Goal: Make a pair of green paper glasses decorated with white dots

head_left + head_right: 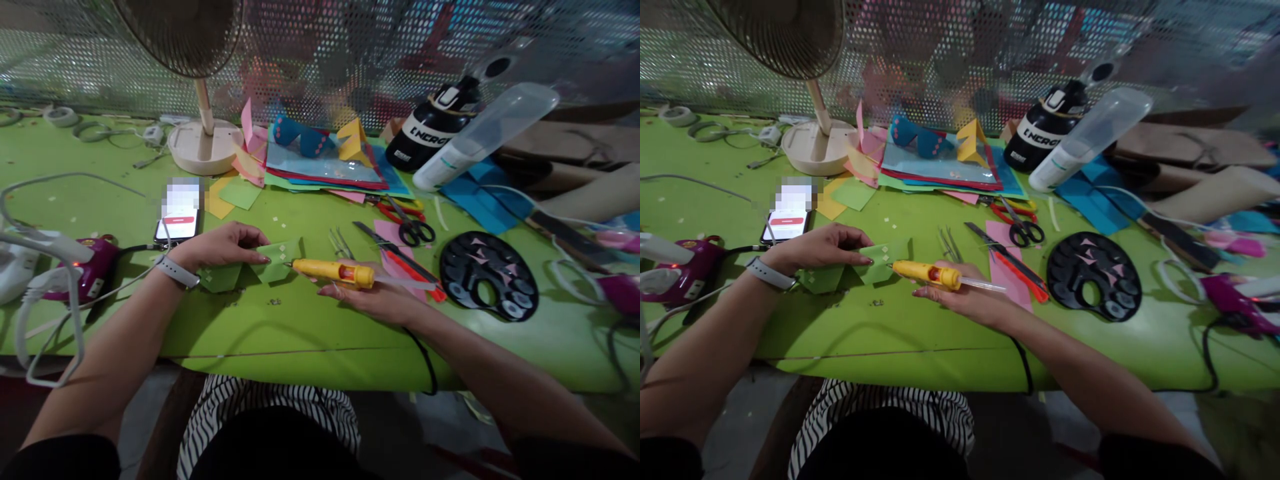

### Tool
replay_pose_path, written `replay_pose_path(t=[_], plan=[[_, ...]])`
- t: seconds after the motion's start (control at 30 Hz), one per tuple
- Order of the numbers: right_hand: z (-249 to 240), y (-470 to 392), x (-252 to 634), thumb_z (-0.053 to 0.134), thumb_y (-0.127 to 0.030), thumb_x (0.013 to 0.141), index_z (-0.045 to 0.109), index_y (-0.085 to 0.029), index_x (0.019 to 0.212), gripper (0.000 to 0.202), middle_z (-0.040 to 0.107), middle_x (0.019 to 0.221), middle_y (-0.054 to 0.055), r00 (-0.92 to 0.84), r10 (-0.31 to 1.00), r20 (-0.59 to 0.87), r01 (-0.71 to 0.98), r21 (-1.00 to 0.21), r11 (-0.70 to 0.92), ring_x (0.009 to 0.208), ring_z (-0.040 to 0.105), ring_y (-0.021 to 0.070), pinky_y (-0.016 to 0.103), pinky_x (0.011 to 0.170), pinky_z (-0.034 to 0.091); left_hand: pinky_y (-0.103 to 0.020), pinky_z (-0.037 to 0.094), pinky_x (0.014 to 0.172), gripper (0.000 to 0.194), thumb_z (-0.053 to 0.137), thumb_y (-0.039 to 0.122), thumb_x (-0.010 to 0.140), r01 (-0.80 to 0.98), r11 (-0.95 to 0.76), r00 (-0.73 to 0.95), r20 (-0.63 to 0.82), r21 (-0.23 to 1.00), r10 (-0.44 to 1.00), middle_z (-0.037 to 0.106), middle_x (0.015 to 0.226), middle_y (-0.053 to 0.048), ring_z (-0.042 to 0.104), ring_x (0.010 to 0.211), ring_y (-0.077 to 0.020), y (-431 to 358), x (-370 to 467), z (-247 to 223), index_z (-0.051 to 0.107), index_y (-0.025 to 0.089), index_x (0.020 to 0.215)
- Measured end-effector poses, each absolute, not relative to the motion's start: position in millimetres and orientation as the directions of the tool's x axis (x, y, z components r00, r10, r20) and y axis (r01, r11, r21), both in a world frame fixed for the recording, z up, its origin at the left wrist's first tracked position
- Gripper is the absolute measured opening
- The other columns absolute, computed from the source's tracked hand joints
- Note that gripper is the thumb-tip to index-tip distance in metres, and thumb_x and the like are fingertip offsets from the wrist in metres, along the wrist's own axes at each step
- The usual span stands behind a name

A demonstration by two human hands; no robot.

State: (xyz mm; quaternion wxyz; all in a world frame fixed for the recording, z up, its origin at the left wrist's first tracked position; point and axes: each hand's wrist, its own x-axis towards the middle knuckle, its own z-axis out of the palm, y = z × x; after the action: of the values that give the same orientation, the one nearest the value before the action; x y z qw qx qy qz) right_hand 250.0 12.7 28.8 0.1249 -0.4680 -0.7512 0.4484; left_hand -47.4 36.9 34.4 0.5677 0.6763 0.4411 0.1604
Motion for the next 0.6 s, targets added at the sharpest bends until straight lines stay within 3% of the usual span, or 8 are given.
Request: replay_pose_path(t=[0.6], plan=[[31.8, 11.5, 248.8, 0.062, -0.058, 0.077, 0.069, -0.021, 0.092, 0.040, 0.069, 0.077, 0.004, -0.544, 0.810, -0.220, 0.601, -0.776, 0.193, 0.063, 0.060, 0.0183, 0.030, 0.053, 0.049, -0.025, 0.045, 0.072, 0.029, 0.072, 0.037, 0.078, 0.416, 0.027, 0.568, -0.283, 0.909, 0.772, 0.071, 0.095, -0.003, 0.061, 0.079, -0.0130, 36.9, -47.9, 33.9, 0.069, 0.017, 0.099]])
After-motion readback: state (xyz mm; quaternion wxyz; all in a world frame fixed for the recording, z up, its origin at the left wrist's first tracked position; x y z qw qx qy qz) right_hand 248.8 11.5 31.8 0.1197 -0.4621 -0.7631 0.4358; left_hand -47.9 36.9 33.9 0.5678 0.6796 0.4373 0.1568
